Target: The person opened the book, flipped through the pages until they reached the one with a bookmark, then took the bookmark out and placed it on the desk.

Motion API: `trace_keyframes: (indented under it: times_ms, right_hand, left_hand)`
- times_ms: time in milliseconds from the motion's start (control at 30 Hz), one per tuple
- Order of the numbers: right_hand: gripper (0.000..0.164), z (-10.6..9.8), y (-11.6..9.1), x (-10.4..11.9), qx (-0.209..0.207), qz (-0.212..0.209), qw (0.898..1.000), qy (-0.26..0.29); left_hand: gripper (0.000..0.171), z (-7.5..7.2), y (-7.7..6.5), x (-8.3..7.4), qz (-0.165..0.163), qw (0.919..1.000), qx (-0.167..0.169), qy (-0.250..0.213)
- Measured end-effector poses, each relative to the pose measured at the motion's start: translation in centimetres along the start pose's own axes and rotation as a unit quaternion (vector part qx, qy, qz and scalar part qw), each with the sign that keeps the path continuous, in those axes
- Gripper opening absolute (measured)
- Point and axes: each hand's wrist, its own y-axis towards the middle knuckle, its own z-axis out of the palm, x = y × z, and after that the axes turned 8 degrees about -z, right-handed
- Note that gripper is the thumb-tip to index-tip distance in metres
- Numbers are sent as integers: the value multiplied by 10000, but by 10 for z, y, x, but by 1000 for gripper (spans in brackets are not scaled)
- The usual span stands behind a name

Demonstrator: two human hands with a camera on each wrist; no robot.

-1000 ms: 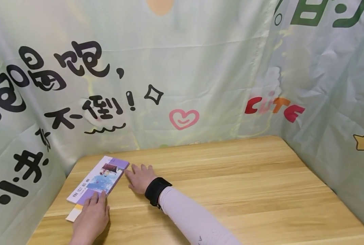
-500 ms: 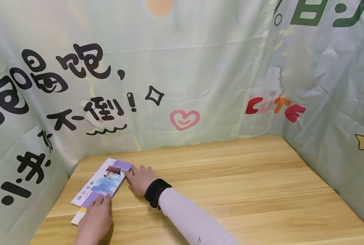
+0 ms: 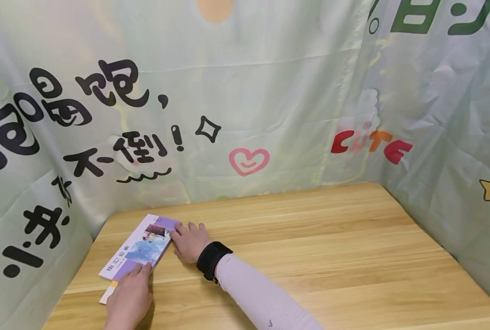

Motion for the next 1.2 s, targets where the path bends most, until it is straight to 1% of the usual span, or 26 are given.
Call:
trace_keyframes:
  times_ms: [200, 333, 433, 600, 733, 867, 1033, 1133, 1200]
  right_hand:
    - [44, -7, -4, -2, -68, -92, 9998, -150]
    - [51, -11, -8, -3, -13, -109, 9998, -187]
    - [54, -11, -10, -4, 44, -149, 9996, -250]
    - [45, -7, -11, -8, 58, -242, 9994, -259]
    - [34, -8, -14, -12, -51, -355, 9993, -114]
    - [26, -10, -19, -17, -209, -541, 9983, 9]
    - [21, -9, -23, -24, -446, -738, 9963, 72]
    - [17, -8, -27, -28, -476, -785, 9957, 112]
    - [14, -7, -29, -29, -468, -826, 9954, 153]
  left_hand:
    - [48, -1, 1, 0, 113, 9997, -196, -79]
    - [40, 0, 2, 1, 90, 9995, -270, -151]
    - [33, 1, 3, 4, 112, 9987, -440, -248]
    - [25, 2, 4, 6, 342, 9954, -816, -374]
    - [21, 2, 7, 6, 431, 9935, -957, -431]
    - [20, 1, 10, 5, 434, 9930, -1015, -413]
    - [23, 0, 11, 4, 464, 9944, -879, -347]
    - [23, 0, 13, 3, 567, 9939, -890, -334]
    - [26, 1, 14, 3, 640, 9932, -912, -324]
